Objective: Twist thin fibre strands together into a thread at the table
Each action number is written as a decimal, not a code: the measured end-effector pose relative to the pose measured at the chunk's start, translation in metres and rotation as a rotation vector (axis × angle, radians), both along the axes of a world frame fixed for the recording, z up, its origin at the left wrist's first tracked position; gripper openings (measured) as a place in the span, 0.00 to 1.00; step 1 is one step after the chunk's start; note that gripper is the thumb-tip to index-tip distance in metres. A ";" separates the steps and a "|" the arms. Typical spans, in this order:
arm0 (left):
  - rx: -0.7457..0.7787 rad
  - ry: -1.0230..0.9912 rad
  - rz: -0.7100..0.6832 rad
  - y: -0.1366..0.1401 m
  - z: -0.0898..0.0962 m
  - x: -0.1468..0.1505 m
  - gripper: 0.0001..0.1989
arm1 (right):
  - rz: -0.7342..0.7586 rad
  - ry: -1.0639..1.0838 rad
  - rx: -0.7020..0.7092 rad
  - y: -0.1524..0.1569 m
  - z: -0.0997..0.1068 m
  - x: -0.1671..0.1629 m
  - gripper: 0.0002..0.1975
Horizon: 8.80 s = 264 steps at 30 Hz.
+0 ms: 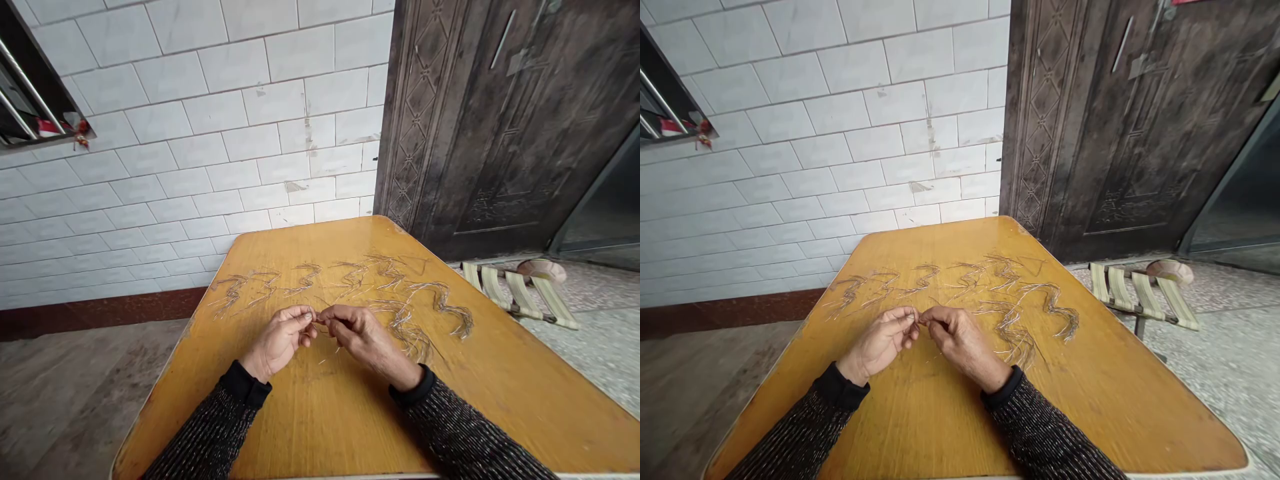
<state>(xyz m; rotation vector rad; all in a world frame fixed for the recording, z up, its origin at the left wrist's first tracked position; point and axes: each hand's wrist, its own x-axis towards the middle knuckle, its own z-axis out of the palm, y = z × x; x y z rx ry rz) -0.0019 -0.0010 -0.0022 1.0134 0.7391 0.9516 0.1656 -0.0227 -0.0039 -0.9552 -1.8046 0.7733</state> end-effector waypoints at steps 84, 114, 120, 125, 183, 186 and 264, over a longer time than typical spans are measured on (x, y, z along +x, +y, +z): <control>0.364 0.680 -0.153 -0.009 -0.008 0.011 0.08 | 0.051 0.137 -0.272 0.019 -0.006 0.003 0.17; 0.169 0.254 0.152 0.000 -0.005 0.004 0.13 | 0.178 0.451 -0.524 0.013 -0.012 -0.007 0.11; 0.172 0.259 0.046 0.000 -0.005 0.003 0.11 | 0.153 0.382 -0.473 0.017 -0.013 0.002 0.12; 0.314 0.380 0.122 -0.002 -0.002 0.005 0.11 | 0.094 0.144 -0.248 0.014 -0.006 0.006 0.12; -0.073 0.155 -0.178 -0.001 -0.004 0.004 0.13 | 0.187 0.831 -0.797 0.018 -0.003 0.008 0.14; -0.079 0.135 -0.186 -0.002 -0.003 0.005 0.12 | 0.183 0.818 -0.792 0.018 -0.003 0.008 0.14; 0.013 0.399 -0.373 -0.004 -0.006 0.003 0.13 | 0.019 0.064 -0.182 0.018 -0.002 0.017 0.07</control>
